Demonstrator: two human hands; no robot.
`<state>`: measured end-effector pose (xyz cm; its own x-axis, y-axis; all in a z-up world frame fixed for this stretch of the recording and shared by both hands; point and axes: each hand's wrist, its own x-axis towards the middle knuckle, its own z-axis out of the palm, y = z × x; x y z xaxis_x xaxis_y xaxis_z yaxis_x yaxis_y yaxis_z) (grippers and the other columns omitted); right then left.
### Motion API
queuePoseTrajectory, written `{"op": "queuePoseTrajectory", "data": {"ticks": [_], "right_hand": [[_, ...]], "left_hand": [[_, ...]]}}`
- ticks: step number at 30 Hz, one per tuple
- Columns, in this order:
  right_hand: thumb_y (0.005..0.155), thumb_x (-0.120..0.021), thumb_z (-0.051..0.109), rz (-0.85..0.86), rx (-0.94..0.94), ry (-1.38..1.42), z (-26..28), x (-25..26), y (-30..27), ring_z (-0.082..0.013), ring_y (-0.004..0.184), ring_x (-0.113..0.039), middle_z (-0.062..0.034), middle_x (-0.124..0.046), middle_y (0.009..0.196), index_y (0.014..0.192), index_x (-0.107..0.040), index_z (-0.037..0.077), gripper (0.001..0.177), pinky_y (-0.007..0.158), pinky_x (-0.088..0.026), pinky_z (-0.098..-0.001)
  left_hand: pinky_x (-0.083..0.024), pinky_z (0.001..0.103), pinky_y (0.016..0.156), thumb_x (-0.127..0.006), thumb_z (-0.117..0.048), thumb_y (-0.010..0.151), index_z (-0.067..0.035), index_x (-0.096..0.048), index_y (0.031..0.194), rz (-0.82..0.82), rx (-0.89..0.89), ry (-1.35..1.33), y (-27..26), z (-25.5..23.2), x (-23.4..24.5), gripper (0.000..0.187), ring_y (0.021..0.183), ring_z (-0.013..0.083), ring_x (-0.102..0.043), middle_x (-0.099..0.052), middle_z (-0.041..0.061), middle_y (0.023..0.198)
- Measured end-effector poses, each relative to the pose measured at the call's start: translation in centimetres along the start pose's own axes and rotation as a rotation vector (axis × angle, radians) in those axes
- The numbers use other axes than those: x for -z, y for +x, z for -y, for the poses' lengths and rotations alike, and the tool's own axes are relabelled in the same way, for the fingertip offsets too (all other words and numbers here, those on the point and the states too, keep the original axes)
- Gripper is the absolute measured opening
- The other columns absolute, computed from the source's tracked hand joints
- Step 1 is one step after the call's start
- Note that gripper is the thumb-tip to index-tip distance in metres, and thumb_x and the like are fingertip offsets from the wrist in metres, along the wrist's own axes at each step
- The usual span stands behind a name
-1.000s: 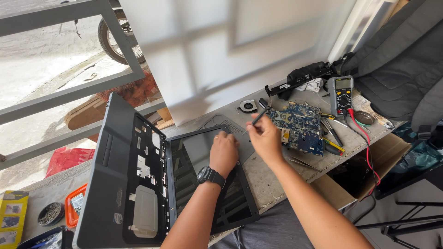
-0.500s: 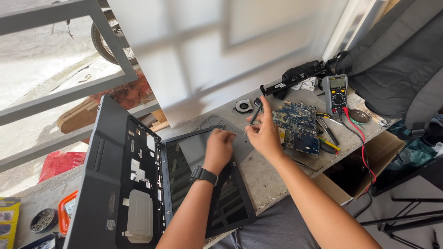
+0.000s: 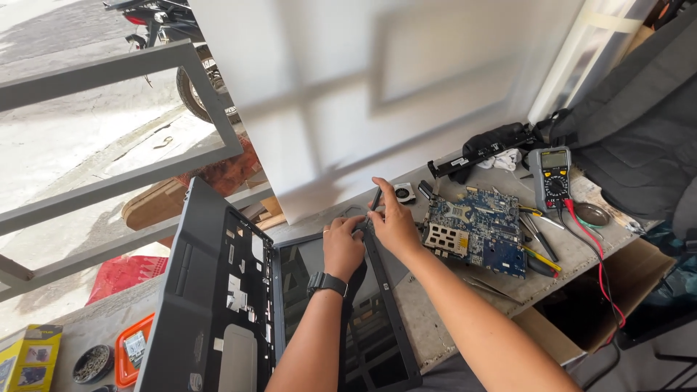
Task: The person aligns a laptop screen bezel onto the display panel and uses a screwdriver to fasten screws along the edges. They then rotate the laptop to access the back panel and continue securing screws before closing the device.
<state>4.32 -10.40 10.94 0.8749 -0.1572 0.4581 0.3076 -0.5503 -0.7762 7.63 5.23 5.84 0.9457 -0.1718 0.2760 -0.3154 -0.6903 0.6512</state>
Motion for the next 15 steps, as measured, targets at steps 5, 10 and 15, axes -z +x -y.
{"op": "queuePoseTrajectory", "data": {"ticks": [5, 10, 15], "right_hand": [[0.107, -0.072, 0.001, 0.007, -0.006, -0.001, -0.2, 0.0, 0.2, -0.0430, 0.105, -0.086, -0.0211, -0.084, 0.127, 0.181, -0.037, 0.026, 0.086, 0.086, -0.074, -0.0520], [0.107, -0.073, 0.001, 0.008, 0.002, -0.015, -0.9, -0.4, 0.3, -0.0420, 0.105, -0.086, -0.0203, -0.084, 0.125, 0.181, -0.038, 0.028, 0.087, 0.084, -0.074, -0.0510], [0.105, -0.075, 0.001, -0.011, 0.062, -0.046, -1.5, -0.8, 0.5, -0.0416, 0.101, -0.086, -0.0181, -0.084, 0.122, 0.181, -0.042, 0.031, 0.088, 0.079, -0.074, -0.0486]], "left_hand": [[-0.067, 0.040, 0.104, -0.079, -0.018, 0.108, -0.036, -0.086, 0.139, 0.022, 0.070, 0.091, 0.5, 0.4, -0.4, 0.036, 0.136, 0.0277, -0.065, -0.073, 0.002, 0.134], [-0.066, 0.038, 0.105, -0.079, -0.020, 0.109, -0.035, -0.087, 0.139, 0.025, 0.104, 0.096, 0.6, 0.1, -0.5, 0.035, 0.136, 0.0271, -0.065, -0.074, 0.003, 0.136], [-0.065, 0.041, 0.107, -0.078, -0.017, 0.109, -0.032, -0.087, 0.138, 0.002, 0.068, 0.072, 0.0, -0.4, 0.0, 0.034, 0.134, 0.0300, -0.066, -0.073, 0.005, 0.132]]}}
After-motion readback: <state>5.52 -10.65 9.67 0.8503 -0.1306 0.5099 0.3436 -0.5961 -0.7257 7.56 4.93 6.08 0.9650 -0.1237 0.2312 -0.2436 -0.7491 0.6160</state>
